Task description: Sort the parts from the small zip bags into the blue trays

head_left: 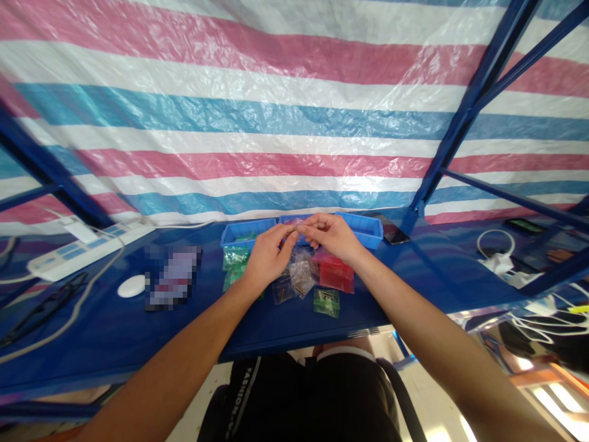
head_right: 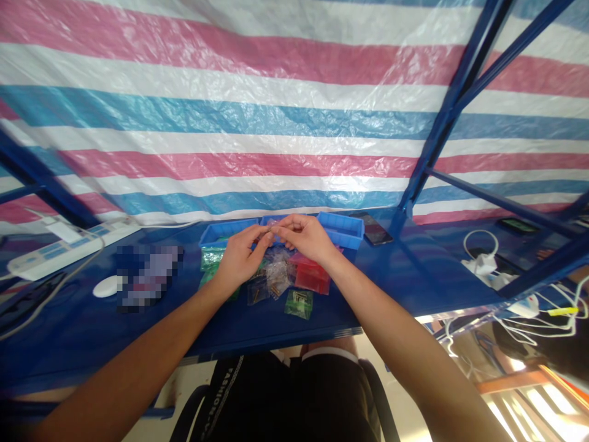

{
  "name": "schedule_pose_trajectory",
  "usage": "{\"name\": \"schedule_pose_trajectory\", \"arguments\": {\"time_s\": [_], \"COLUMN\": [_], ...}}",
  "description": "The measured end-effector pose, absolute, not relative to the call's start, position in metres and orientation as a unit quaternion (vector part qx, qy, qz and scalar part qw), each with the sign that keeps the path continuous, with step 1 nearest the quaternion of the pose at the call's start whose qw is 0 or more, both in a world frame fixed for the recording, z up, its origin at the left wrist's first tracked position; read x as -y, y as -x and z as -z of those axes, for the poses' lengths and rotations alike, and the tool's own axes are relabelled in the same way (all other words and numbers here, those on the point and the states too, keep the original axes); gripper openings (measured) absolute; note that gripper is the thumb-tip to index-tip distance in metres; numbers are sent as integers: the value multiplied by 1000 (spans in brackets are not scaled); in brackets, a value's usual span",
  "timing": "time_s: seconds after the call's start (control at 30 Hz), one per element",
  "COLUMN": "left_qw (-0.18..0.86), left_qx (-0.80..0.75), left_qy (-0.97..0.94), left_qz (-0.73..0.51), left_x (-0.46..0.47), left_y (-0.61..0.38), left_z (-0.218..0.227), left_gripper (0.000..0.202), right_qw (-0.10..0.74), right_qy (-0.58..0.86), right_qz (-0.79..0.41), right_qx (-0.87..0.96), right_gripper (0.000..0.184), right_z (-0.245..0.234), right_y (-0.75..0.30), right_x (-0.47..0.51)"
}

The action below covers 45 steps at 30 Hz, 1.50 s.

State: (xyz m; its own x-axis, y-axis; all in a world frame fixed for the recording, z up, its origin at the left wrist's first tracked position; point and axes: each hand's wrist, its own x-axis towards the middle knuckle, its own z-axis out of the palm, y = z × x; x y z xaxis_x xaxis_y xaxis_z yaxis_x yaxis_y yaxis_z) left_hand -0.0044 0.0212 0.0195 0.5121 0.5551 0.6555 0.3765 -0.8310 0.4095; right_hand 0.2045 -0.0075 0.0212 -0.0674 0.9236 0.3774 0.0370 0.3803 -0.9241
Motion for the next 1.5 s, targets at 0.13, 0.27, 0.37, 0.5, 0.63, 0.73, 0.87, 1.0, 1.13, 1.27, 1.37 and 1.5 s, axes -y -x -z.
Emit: {"name": "schedule_pose_trajectory", "arguments": {"time_s": [0.13, 0.27, 0.37, 0.5, 0.63, 0.73, 0.87, 1.0, 1.13, 1.27, 1.37, 1.5], "left_qw": [109, 130, 148, 156, 159, 168, 174, 171, 167, 171, 162, 145], "left_qx": [-275, -287, -298, -303, -304, -301, -299, -299, -300, -293, -293, -295], "left_qy": [-858, -840, -823, -818, -816, -815, -819, -817, -810, -812, -817, -826], "left_qz": [-419, -442, -460, -464, -466, -465, -458, -462, -475, -475, -469, -457], "left_x": [-20, -18, -18, -18, -18, -18, -17, -16, -16, -19, -22, -24], "left_y": [3, 2, 1, 1, 1, 2, 3, 3, 1, 0, 1, 2], "left_z": [-20, -20, -19, -19, -20, -20, -22, -24, -23, -20, -17, -15], "left_gripper": [32, 29, 28, 29, 26, 26, 31, 31, 24, 23, 26, 31], "right_qw": [556, 553, 550, 547, 549, 549, 544, 543, 547, 548, 552, 549], "right_qy": [394, 390, 389, 390, 389, 387, 387, 390, 384, 388, 405, 454], "right_qz": [-398, -395, -393, -394, -394, -395, -392, -388, -392, -388, -361, -197], "right_qx": [615, 622, 627, 627, 625, 627, 633, 635, 632, 631, 634, 674], "right_gripper": [48, 46, 46, 47, 46, 46, 47, 48, 45, 44, 43, 36], "right_z": [-22, -22, -23, -22, -22, -22, -23, -22, -22, -23, -24, -27], "right_y": [-204, -204, -203, -202, -202, -202, -202, -202, -203, -203, -203, -205], "right_x": [8, 9, 9, 9, 9, 9, 10, 10, 10, 10, 11, 16]}}
